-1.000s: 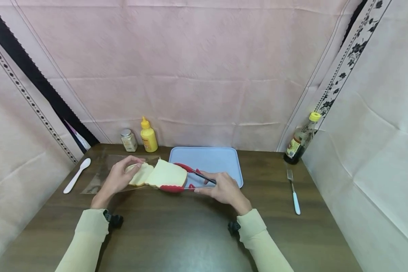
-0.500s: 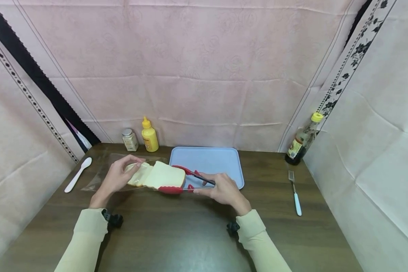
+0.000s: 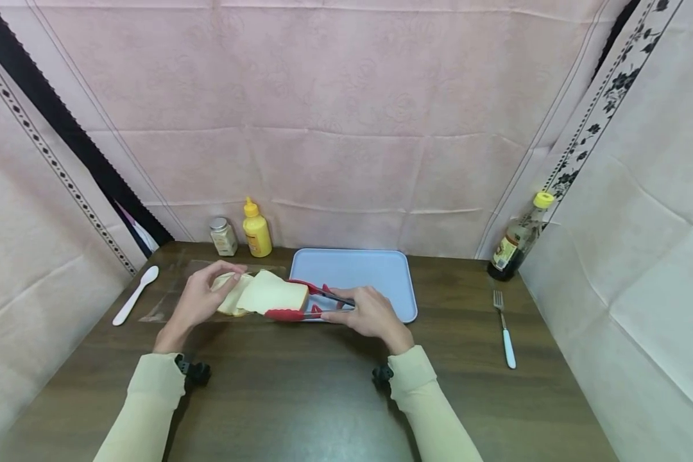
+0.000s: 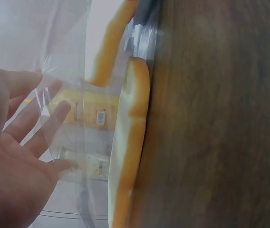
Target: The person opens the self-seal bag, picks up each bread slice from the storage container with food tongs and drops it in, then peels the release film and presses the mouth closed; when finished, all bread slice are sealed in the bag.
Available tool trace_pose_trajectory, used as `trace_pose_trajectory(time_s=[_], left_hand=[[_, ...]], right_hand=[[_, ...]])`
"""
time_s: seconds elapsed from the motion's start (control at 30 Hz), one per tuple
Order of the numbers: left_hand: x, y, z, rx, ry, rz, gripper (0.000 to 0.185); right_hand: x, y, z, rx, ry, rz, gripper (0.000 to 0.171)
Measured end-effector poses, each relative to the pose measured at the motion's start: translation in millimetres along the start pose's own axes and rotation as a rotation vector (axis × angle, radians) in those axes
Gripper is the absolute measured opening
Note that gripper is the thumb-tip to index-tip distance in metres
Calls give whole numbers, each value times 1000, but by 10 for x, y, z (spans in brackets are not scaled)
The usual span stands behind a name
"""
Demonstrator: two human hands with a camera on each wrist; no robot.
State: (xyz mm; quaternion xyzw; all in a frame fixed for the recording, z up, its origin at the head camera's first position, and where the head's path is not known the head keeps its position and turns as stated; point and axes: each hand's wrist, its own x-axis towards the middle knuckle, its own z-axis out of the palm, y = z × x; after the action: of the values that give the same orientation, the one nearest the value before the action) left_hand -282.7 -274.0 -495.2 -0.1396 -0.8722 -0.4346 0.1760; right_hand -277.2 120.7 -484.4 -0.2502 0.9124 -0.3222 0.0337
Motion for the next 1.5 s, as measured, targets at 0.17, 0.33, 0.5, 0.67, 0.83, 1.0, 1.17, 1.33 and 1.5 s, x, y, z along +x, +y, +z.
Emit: trace_pose_trajectory(time_s=[0.17, 0.33, 0.5, 0.67, 0.83, 1.0, 1.17, 1.33, 1.5], left_hand=[[14, 6, 34, -5, -3, -10, 16], [4, 8, 74, 1, -28, -25, 18], [-13, 20, 36, -11, -8, -50, 15], [-20, 34, 13, -22, -35, -74, 17], [-28, 43, 9, -7, -29, -95, 19], [-24, 32, -8, -31, 15, -69, 19], [-25, 49, -6, -64, 12, -76, 19], [-2, 80, 21, -90, -15, -80, 21], [5, 70, 35, -70, -6, -119, 20]], right_hand=[[47, -113, -28, -38, -16, -18, 72], [147, -238, 58, -79, 1, -49, 71], [243, -348, 189, -93, 31, -63, 69], [330, -450, 333, -44, 35, -42, 70], [411, -546, 452, -10, 21, -23, 72], [465, -612, 527, -17, 14, -17, 73], [536, -679, 610, -14, 31, -8, 75], [580, -739, 689, -40, 60, 10, 75], [599, -777, 742, -17, 81, 46, 77]])
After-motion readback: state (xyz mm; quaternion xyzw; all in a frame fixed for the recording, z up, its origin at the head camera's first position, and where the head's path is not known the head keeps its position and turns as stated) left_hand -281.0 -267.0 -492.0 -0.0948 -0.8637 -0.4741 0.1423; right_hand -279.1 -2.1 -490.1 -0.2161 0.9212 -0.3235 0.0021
